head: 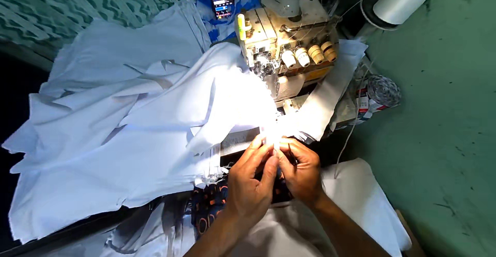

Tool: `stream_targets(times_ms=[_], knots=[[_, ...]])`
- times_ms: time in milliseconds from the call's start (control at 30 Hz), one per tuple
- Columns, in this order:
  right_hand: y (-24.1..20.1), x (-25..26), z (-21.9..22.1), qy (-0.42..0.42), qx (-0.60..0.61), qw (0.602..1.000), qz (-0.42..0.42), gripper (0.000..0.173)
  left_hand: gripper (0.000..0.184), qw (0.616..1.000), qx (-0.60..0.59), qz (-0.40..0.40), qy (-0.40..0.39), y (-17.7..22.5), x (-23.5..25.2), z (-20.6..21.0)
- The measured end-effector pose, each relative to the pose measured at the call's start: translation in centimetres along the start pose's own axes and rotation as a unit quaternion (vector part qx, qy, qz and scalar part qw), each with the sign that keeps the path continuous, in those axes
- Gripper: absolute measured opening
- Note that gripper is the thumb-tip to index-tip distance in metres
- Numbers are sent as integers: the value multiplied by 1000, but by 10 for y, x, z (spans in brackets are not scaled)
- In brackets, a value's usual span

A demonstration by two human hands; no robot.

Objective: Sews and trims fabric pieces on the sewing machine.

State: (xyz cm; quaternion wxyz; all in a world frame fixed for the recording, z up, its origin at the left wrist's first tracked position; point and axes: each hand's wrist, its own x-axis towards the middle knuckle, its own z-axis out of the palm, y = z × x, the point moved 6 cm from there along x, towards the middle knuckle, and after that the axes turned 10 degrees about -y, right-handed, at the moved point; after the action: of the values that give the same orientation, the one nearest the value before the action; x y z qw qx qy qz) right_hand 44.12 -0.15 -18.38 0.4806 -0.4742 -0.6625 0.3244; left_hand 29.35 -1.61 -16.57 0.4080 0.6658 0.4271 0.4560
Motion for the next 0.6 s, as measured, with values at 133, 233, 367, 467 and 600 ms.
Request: stream_targets(times_ms=[133, 233, 367, 467, 600], knots=[[-12, 8, -7, -17, 70, 997, -36, 14, 24, 966, -220, -136, 25, -14, 24, -9], [-23, 14, -12, -21, 88, 995, -43, 14, 9, 943, -277, -185, -13, -17, 44, -13], [-38, 21, -28, -2, 129, 990, -63, 27, 7, 998, 4, 45, 44, 31, 52, -41], [-37, 27, -32, -18, 279, 960, -30, 35, 28, 995, -62, 76, -21, 56, 51, -38], [-25, 36, -24, -44, 418, 906, 57, 12, 43, 979, -67, 109, -157, 53, 59, -22]])
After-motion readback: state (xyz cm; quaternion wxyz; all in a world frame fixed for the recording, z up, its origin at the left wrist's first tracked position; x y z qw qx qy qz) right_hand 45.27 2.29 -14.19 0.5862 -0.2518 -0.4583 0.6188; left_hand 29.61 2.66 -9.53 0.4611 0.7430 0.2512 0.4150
